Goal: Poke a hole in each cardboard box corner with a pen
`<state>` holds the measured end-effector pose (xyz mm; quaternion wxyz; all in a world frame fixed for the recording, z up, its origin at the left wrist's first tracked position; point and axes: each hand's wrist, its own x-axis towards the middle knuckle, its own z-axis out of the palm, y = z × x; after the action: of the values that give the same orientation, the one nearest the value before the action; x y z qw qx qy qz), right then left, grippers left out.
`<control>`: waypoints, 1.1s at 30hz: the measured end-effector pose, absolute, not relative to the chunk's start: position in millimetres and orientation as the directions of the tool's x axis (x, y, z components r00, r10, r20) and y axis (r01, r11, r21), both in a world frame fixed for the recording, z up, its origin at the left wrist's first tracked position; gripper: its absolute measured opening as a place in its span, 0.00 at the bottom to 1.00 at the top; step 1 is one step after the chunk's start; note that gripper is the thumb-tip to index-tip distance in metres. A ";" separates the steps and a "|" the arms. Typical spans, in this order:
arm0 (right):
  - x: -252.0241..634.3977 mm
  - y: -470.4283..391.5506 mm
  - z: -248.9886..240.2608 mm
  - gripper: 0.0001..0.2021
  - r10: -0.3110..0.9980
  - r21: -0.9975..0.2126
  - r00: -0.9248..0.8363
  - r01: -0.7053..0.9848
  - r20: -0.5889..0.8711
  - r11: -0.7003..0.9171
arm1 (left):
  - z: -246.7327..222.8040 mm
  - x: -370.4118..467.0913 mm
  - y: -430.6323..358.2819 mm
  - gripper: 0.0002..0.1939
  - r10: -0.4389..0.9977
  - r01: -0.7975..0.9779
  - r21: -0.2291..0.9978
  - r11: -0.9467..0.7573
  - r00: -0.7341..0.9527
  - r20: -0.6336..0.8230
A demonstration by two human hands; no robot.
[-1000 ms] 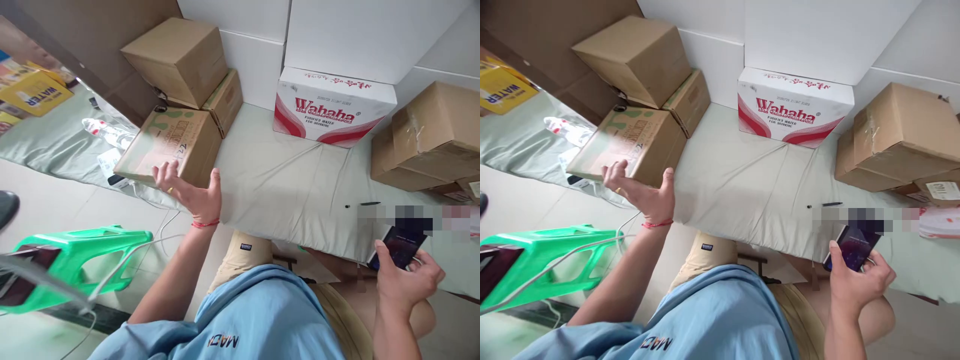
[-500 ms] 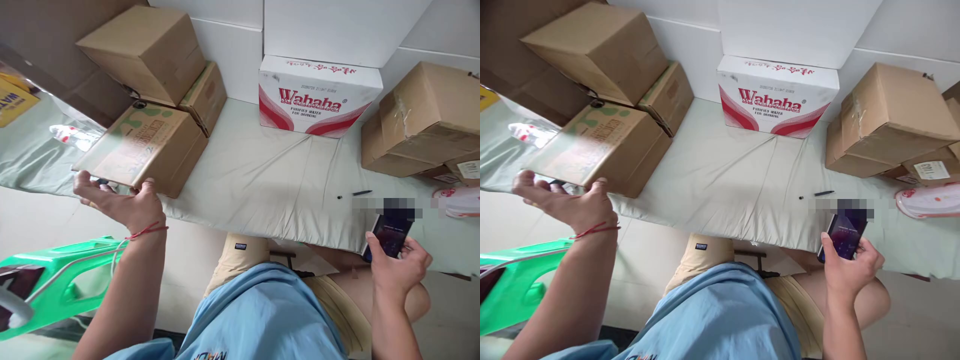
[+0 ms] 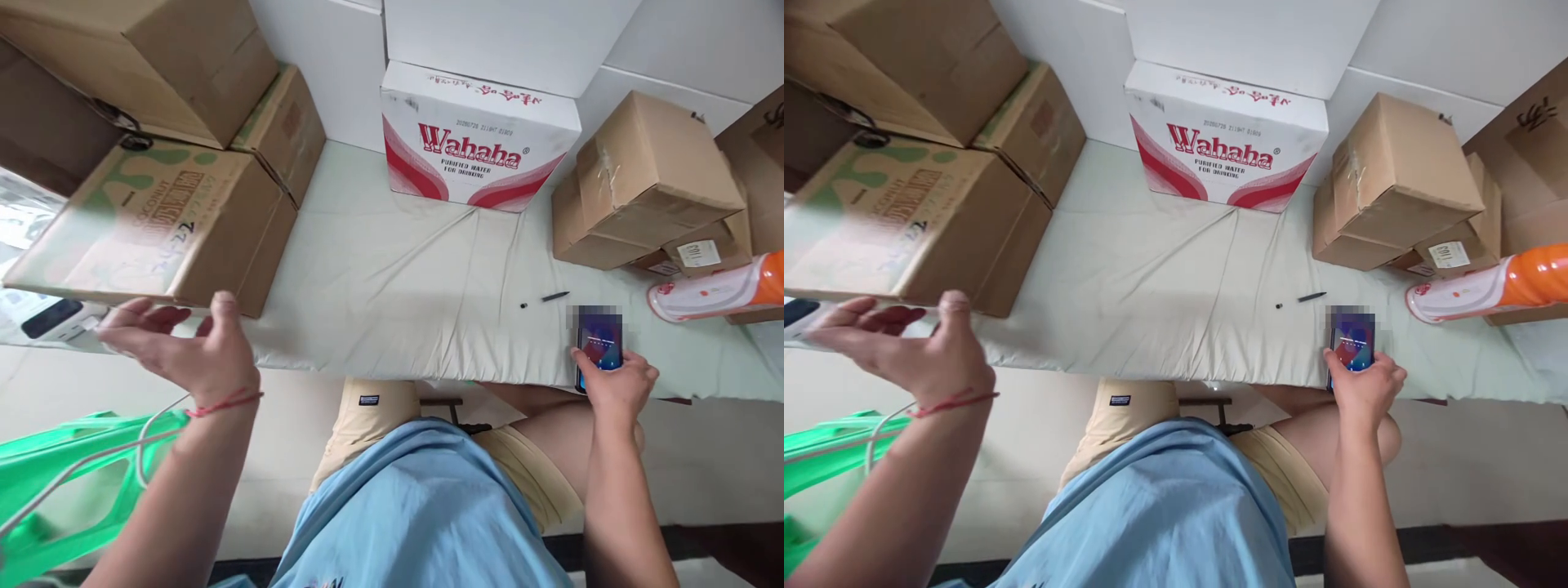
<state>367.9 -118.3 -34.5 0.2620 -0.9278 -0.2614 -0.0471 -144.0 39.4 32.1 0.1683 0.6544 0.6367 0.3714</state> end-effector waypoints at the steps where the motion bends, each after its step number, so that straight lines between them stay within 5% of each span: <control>1: 372.0 -118.5 -36.2 0.45 0.453 -0.452 0.867 0.495 0.206 -0.742 | 26.4 -137.8 32.5 0.34 0.956 0.713 0.687 -0.141 -0.084 0.282; 7: 394.3 -95.0 -17.3 0.50 0.552 -0.391 0.831 0.531 0.069 -0.751 | -19.2 -110.1 3.2 0.15 0.903 0.744 0.620 -0.248 -0.054 0.426; 12: 405.8 -23.9 57.8 0.66 0.559 -0.421 0.704 0.711 0.439 -0.564 | -47.3 -93.1 7.9 0.04 0.891 0.788 0.504 -0.353 0.118 0.438; 14: 409.4 12.6 88.4 0.70 0.575 -0.411 0.667 0.745 0.473 -0.526 | -53.7 -88.5 11.9 0.05 0.891 0.817 0.437 -0.376 0.190 0.412; 21: 422.4 100.9 126.9 0.82 0.626 -0.368 0.759 0.642 0.177 -0.673 | -62.9 -76.9 13.4 0.07 0.873 0.894 0.256 -0.367 0.237 0.426; 24: 424.3 111.2 121.4 0.83 0.588 -0.374 0.793 0.600 0.159 -0.707 | -65.2 -73.9 11.5 0.07 0.866 0.909 0.212 -0.358 0.238 0.440; 27: 419.7 114.8 116.7 0.77 0.552 -0.382 0.794 0.607 0.255 -0.697 | -67.5 -73.3 11.4 0.08 0.855 0.914 0.181 -0.363 0.250 0.454; 33: 428.9 100.7 114.0 0.46 0.443 -0.395 0.800 0.590 0.406 -0.704 | -69.4 -74.9 13.2 0.08 0.845 0.911 0.153 -0.383 0.279 0.457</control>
<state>428.9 100.7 114.0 0.2604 -0.9121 -0.2833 -0.1414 -74.9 13.2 -69.4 -0.0693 0.7967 0.5510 0.2386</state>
